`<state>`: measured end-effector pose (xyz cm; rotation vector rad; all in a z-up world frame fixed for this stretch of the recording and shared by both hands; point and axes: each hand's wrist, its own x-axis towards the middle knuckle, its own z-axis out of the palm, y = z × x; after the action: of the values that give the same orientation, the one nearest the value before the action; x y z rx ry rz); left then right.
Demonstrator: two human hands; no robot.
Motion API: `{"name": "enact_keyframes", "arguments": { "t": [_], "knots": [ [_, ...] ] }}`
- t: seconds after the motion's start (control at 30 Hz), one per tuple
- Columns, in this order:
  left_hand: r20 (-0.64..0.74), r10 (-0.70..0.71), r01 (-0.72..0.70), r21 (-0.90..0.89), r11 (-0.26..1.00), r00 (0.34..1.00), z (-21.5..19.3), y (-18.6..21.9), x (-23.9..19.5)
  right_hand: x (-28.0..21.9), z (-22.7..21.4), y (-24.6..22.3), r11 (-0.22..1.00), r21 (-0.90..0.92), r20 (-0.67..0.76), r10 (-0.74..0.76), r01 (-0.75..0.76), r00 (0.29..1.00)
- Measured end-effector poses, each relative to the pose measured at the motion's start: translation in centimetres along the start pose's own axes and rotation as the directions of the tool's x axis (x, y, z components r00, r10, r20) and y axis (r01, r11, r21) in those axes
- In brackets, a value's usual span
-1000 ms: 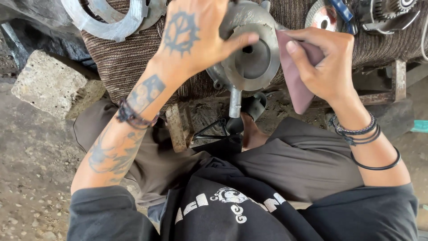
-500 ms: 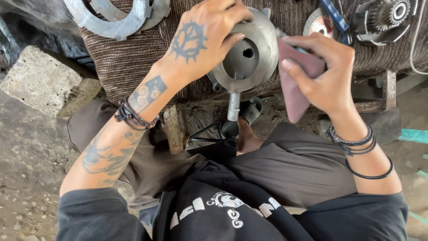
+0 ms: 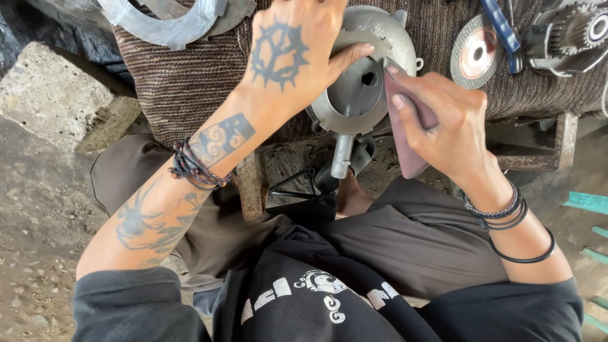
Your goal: Manually sanding a circular metal housing with sandpaper to smooth the surface.
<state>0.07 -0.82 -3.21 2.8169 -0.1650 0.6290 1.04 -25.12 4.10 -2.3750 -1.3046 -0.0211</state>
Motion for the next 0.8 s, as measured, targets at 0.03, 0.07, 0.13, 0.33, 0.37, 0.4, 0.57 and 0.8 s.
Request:
{"name": "enact_keyframes", "arguments": {
  "t": [0.03, 0.07, 0.13, 0.33, 0.37, 0.4, 0.57, 0.8],
  "knots": [
    [0.019, -0.028, 0.029, -0.045, 0.999, 0.999, -0.1, 0.2, 0.0, 0.0, 0.1, -0.1, 0.999, 0.014, -0.013, -0.030, 0.030, 0.999],
    [0.024, -0.031, 0.032, -0.046, 0.998, 0.999, 0.0, 0.2, 0.0, -0.3, 0.4, -0.7, 0.999, 0.018, -0.008, -0.028, 0.028, 1.000],
    [0.097, -0.008, 0.035, -0.274, 0.961, 0.995, 0.0, -0.1, 0.6, -0.4, 0.8, -1.6, 0.992, 0.072, 0.100, -0.112, 0.106, 0.989],
    [0.059, 0.163, -0.127, -0.397, 0.909, 0.985, 0.5, -1.1, 1.0, -1.9, 1.3, 0.9, 0.994, 0.075, 0.009, -0.077, 0.077, 0.997],
    [0.065, 0.169, -0.129, -0.404, 0.906, 0.983, 0.2, -0.7, 0.8, -2.4, 1.5, 0.0, 0.995, 0.076, 0.010, -0.066, 0.065, 0.998],
    [0.098, 0.145, -0.095, -0.396, 0.913, 0.984, -0.2, -0.6, 1.1, -2.5, 1.7, -0.5, 0.989, 0.096, 0.045, -0.121, 0.116, 0.992],
    [0.161, 0.147, -0.052, -0.484, 0.873, 0.976, 0.0, -1.2, 1.2, -1.7, 1.5, -0.5, 0.991, 0.049, 0.018, -0.128, 0.127, 0.992],
    [0.064, 0.167, -0.120, -0.456, 0.882, 0.984, 0.3, -0.9, 1.2, -2.9, 1.4, 0.4, 0.989, 0.027, -0.011, -0.146, 0.146, 0.989]
  ]
}}
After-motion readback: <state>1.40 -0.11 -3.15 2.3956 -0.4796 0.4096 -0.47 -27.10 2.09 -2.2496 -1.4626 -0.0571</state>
